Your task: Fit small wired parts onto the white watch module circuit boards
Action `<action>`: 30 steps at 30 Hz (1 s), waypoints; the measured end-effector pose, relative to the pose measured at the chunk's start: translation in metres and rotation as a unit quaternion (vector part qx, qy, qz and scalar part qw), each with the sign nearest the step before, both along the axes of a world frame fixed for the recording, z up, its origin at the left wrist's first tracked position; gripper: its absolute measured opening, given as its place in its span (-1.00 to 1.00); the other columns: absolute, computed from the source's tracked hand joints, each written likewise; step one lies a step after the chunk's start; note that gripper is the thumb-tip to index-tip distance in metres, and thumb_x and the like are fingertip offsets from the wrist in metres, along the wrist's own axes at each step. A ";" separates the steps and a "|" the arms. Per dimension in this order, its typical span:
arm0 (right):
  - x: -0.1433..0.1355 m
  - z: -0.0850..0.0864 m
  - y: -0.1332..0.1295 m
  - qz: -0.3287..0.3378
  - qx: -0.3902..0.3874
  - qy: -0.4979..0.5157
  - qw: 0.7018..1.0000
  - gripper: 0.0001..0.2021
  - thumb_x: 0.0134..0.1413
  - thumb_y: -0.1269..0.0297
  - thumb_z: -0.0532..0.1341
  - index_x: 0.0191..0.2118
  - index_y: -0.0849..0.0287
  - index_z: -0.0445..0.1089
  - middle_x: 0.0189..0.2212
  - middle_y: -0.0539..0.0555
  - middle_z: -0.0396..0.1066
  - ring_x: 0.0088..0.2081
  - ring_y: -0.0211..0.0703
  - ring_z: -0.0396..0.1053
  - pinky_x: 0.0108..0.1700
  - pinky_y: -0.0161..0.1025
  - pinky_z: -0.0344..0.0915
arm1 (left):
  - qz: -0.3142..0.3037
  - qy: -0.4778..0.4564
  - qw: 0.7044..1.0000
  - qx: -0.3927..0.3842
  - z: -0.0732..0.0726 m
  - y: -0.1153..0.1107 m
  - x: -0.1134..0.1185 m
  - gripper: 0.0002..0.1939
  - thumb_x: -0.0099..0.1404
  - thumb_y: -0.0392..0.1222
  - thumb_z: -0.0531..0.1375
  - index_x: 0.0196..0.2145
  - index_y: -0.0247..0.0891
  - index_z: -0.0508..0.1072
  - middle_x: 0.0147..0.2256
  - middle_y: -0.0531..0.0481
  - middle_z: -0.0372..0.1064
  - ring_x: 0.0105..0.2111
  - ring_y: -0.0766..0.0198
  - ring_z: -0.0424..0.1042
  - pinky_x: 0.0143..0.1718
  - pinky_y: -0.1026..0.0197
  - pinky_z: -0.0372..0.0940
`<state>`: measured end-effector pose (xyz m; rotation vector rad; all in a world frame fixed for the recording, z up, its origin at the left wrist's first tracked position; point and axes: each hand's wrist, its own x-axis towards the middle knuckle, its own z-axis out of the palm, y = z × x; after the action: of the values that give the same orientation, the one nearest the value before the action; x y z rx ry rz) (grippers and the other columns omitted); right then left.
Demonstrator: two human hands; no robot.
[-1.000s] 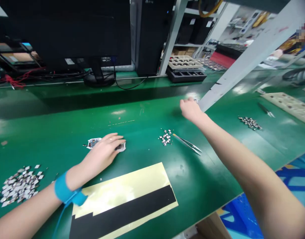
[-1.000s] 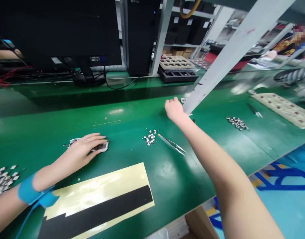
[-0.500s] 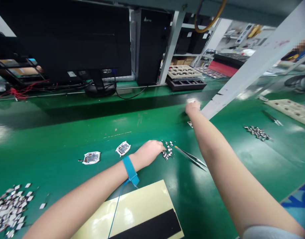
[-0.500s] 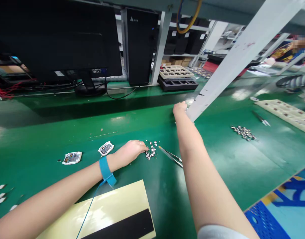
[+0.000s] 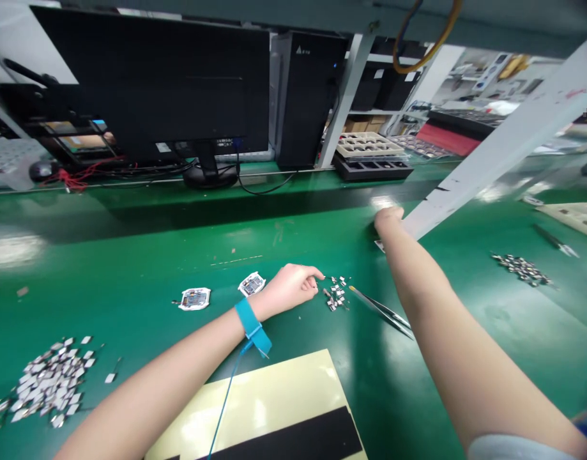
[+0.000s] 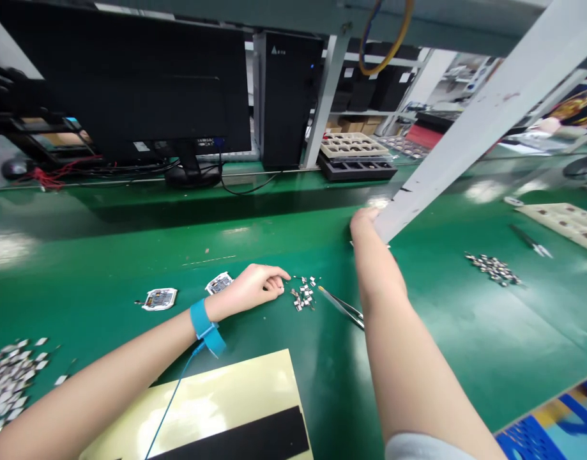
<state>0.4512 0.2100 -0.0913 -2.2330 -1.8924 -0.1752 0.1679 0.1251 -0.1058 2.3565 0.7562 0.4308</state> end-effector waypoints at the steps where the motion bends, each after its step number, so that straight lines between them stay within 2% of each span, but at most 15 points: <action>1: -0.003 0.005 0.001 -0.027 -0.028 -0.010 0.999 -0.69 0.12 0.22 0.08 -0.07 0.29 0.23 -0.11 0.16 0.24 -0.13 -0.16 0.28 -0.14 -0.14 0.29 | 0.010 -0.005 1.000 -0.004 0.001 -0.001 -0.004 -0.74 0.12 -0.40 0.06 -0.23 -0.35 0.43 -0.41 -0.01 0.45 -0.49 0.36 0.40 -0.41 0.36 0.28; 4: -0.018 0.023 0.000 -0.078 -0.106 -0.043 0.990 -0.71 0.15 0.23 0.04 -0.07 0.29 0.23 -0.12 0.14 0.25 -0.12 -0.17 0.28 -0.13 -0.15 0.28 | 0.030 -0.016 0.999 -0.012 0.005 -0.006 -0.021 -0.77 0.12 -0.39 0.06 -0.29 -0.33 0.46 -0.35 -0.03 0.43 -0.48 0.37 0.38 -0.40 0.34 0.28; 7: -0.050 0.041 -0.025 -0.035 -0.142 -0.068 0.987 -0.70 0.08 0.21 0.13 -0.13 0.34 0.28 -0.18 0.16 0.29 -0.14 -0.15 0.29 -0.12 -0.14 0.26 | 0.051 -0.027 0.998 -0.019 0.010 -0.013 -0.050 -0.79 0.16 -0.36 0.05 -0.32 -0.30 0.47 -0.34 -0.03 0.40 -0.40 0.34 0.37 -0.34 0.31 0.28; 9: -0.080 0.045 -0.059 0.059 -0.153 -0.059 0.985 -0.64 -0.11 0.21 0.25 -0.15 0.29 0.35 -0.28 0.13 0.37 -0.19 -0.09 0.32 -0.15 -0.21 0.24 | 0.081 -0.046 0.995 -0.029 0.014 -0.020 -0.073 -0.81 0.20 -0.32 0.04 -0.31 -0.28 0.45 -0.31 -0.03 0.37 -0.34 0.32 0.36 -0.32 0.30 0.29; 11: -0.115 0.040 -0.099 0.174 -0.170 -0.029 0.969 -0.59 -0.22 0.23 0.30 -0.12 0.07 0.36 -0.30 -0.03 0.40 -0.25 -0.22 0.33 -0.18 -0.34 0.25 | 0.119 -0.069 0.990 -0.045 0.019 -0.029 -0.094 -0.83 0.22 -0.28 0.05 -0.29 -0.26 0.42 -0.28 -0.02 0.34 -0.30 0.33 0.36 -0.32 0.32 0.30; 12: -0.132 0.033 -0.118 0.275 -0.157 -0.008 0.948 -0.56 -0.24 0.25 0.31 -0.10 0.09 0.36 -0.33 -0.01 0.41 -0.27 -0.20 0.33 -0.21 -0.32 0.27 | 0.134 -0.076 0.987 -0.049 0.021 -0.034 -0.102 -0.84 0.23 -0.27 0.05 -0.29 -0.25 0.41 -0.28 -0.01 0.34 -0.30 0.34 0.36 -0.32 0.33 0.29; 13: -0.147 0.025 -0.135 0.336 -0.136 0.001 0.932 -0.52 -0.25 0.26 0.31 -0.07 0.14 0.35 -0.36 0.02 0.41 -0.29 -0.17 0.33 -0.25 -0.29 0.30 | 0.146 -0.075 0.985 -0.046 0.022 -0.039 -0.109 -0.85 0.23 -0.27 0.06 -0.29 -0.25 0.40 -0.28 0.00 0.34 -0.31 0.35 0.36 -0.33 0.34 0.29; 15: -0.173 0.007 -0.159 0.392 -0.094 -0.011 0.915 -0.52 -0.25 0.29 0.30 -0.08 0.26 0.36 -0.42 0.07 0.39 -0.36 -0.13 0.32 -0.33 -0.25 0.32 | 0.149 -0.059 0.987 -0.016 0.023 -0.051 -0.116 -0.88 0.22 -0.28 0.07 -0.30 -0.25 0.39 -0.31 0.02 0.34 -0.33 0.36 0.35 -0.33 0.34 0.27; 19: -0.193 -0.020 -0.173 0.416 -0.015 -0.029 0.909 -0.50 -0.24 0.25 0.33 -0.10 0.37 0.35 -0.39 0.12 0.38 -0.35 -0.10 0.32 -0.29 -0.22 0.33 | 0.095 -0.019 0.993 0.060 0.009 -0.073 -0.114 -0.89 0.25 -0.32 0.05 -0.28 -0.29 0.34 -0.30 0.00 0.33 -0.33 0.37 0.34 -0.30 0.33 0.26; 21: -0.193 -0.024 -0.173 0.416 0.014 -0.027 0.909 -0.45 -0.26 0.18 0.35 -0.08 0.36 0.33 -0.38 0.10 0.39 -0.34 -0.12 0.32 -0.28 -0.23 0.31 | 0.079 -0.004 0.994 0.075 0.001 -0.078 -0.113 -0.88 0.26 -0.33 0.02 -0.26 -0.31 0.31 -0.29 -0.02 0.32 -0.31 0.36 0.33 -0.27 0.31 0.27; 23: -0.192 -0.025 -0.174 0.413 0.031 -0.035 0.910 -0.53 -0.27 0.11 0.34 -0.20 0.31 0.38 -0.46 0.07 0.39 -0.40 -0.15 0.31 -0.34 -0.25 0.27 | 0.084 0.007 0.993 0.080 -0.004 -0.080 -0.114 -0.88 0.27 -0.33 0.00 -0.24 -0.31 0.29 -0.28 -0.04 0.30 -0.29 0.34 0.32 -0.26 0.29 0.27; 25: -0.193 -0.025 -0.178 0.401 0.054 -0.054 0.913 -0.66 -0.23 0.04 0.30 -0.45 0.26 0.38 -0.62 0.04 0.32 -0.51 -0.18 0.27 -0.45 -0.25 0.19 | 0.096 0.017 0.991 0.086 -0.003 -0.080 -0.117 -0.85 0.28 -0.33 -0.02 -0.19 -0.31 0.27 -0.26 -0.05 0.28 -0.28 0.33 0.31 -0.26 0.29 0.27; 27: -0.196 -0.025 -0.182 0.387 0.080 -0.067 0.916 -0.63 -0.17 -0.02 0.25 -0.62 0.22 0.29 -0.72 0.02 0.24 -0.59 -0.21 0.22 -0.51 -0.25 0.10 | 0.103 0.031 0.989 0.101 0.000 -0.080 -0.121 -0.80 0.29 -0.33 -0.04 -0.13 -0.31 0.25 -0.24 -0.07 0.25 -0.27 0.33 0.30 -0.27 0.28 0.27; 28: -0.197 -0.025 -0.182 0.381 0.086 -0.064 0.918 -0.63 -0.15 -0.01 0.24 -0.64 0.22 0.27 -0.73 0.01 0.23 -0.60 -0.22 0.21 -0.52 -0.25 0.08 | 0.101 0.041 0.988 0.112 0.003 -0.082 -0.123 -0.78 0.29 -0.34 -0.04 -0.11 -0.30 0.24 -0.24 -0.07 0.23 -0.29 0.33 0.29 -0.28 0.28 0.27; 30: -0.198 -0.025 -0.182 0.393 0.072 -0.040 0.916 -0.72 -0.09 0.07 0.23 -0.51 0.23 0.34 -0.65 0.01 0.29 -0.55 -0.23 0.25 -0.50 -0.27 0.09 | 0.088 0.065 0.984 0.142 0.007 -0.090 -0.125 -0.75 0.28 -0.39 -0.07 -0.11 -0.30 0.25 -0.25 -0.07 0.20 -0.30 0.33 0.27 -0.30 0.29 0.27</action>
<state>0.2535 0.0280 -0.1158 -1.2405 -2.5479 -0.2583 0.0431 0.0356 -0.0986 2.6145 1.0278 0.4901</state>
